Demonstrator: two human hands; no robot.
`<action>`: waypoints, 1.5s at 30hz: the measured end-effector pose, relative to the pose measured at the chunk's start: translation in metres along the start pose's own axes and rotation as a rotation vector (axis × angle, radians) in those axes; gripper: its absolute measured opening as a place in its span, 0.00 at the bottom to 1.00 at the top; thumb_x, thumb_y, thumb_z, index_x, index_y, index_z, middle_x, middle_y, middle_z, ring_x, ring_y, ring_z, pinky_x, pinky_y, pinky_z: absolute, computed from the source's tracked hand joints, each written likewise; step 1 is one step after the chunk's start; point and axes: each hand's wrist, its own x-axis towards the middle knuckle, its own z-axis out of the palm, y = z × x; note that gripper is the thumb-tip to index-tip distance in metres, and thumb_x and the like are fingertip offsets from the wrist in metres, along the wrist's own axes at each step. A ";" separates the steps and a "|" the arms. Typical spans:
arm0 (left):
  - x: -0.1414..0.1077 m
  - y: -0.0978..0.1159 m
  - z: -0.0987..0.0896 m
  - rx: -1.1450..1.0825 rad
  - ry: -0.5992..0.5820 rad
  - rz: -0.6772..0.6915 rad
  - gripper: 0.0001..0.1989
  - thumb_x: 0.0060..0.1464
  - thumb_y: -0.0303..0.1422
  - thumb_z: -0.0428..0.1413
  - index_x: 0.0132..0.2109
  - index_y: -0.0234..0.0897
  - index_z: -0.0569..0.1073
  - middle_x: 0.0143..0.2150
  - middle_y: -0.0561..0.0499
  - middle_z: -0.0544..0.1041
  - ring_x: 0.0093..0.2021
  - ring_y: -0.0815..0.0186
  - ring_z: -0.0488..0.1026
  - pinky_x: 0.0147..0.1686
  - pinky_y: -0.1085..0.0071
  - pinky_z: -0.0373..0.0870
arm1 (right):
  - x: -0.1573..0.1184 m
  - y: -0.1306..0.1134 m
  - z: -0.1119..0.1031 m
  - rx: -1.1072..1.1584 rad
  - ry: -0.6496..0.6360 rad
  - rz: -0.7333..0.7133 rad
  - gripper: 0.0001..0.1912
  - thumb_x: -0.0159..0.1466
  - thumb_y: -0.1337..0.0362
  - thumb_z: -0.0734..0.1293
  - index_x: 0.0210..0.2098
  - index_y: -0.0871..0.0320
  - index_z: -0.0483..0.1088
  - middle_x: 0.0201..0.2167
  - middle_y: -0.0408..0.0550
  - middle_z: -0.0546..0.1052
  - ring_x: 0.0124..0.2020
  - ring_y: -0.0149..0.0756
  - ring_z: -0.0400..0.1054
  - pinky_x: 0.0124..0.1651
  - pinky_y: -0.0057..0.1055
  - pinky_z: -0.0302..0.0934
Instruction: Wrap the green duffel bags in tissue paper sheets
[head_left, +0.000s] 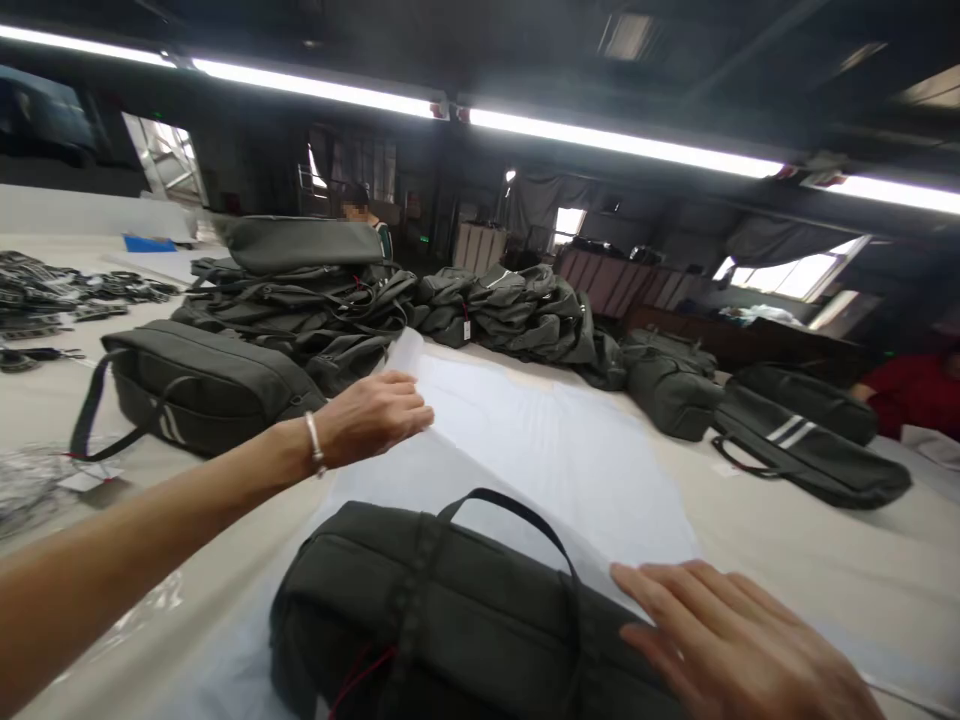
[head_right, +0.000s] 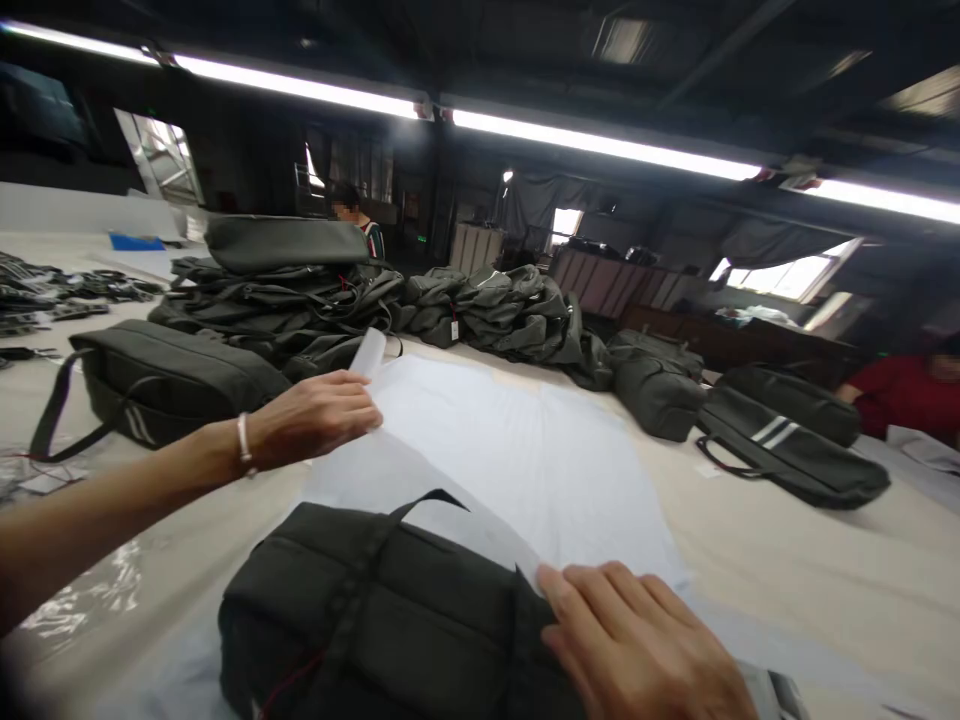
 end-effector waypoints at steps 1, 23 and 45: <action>-0.018 0.008 -0.015 0.024 0.019 -0.002 0.13 0.65 0.26 0.46 0.32 0.37 0.69 0.28 0.52 0.72 0.31 0.65 0.68 0.45 0.66 0.66 | -0.005 -0.003 -0.005 0.020 -0.018 0.050 0.14 0.70 0.65 0.56 0.41 0.54 0.72 0.31 0.43 0.78 0.30 0.33 0.70 0.36 0.32 0.58; -0.155 0.108 -0.018 -0.278 0.197 -0.178 0.10 0.66 0.36 0.48 0.41 0.38 0.73 0.26 0.53 0.72 0.27 0.66 0.69 0.30 0.71 0.65 | -0.092 -0.132 0.036 0.156 -0.030 0.428 0.12 0.69 0.69 0.58 0.48 0.55 0.69 0.34 0.47 0.76 0.35 0.37 0.73 0.40 0.32 0.66; -0.191 0.236 0.013 -0.918 0.285 -0.742 0.07 0.62 0.37 0.53 0.41 0.40 0.74 0.39 0.48 0.77 0.40 0.63 0.74 0.43 0.66 0.71 | -0.091 -0.112 0.039 0.220 -0.140 0.600 0.24 0.69 0.53 0.59 0.62 0.53 0.60 0.56 0.50 0.72 0.55 0.44 0.68 0.58 0.42 0.62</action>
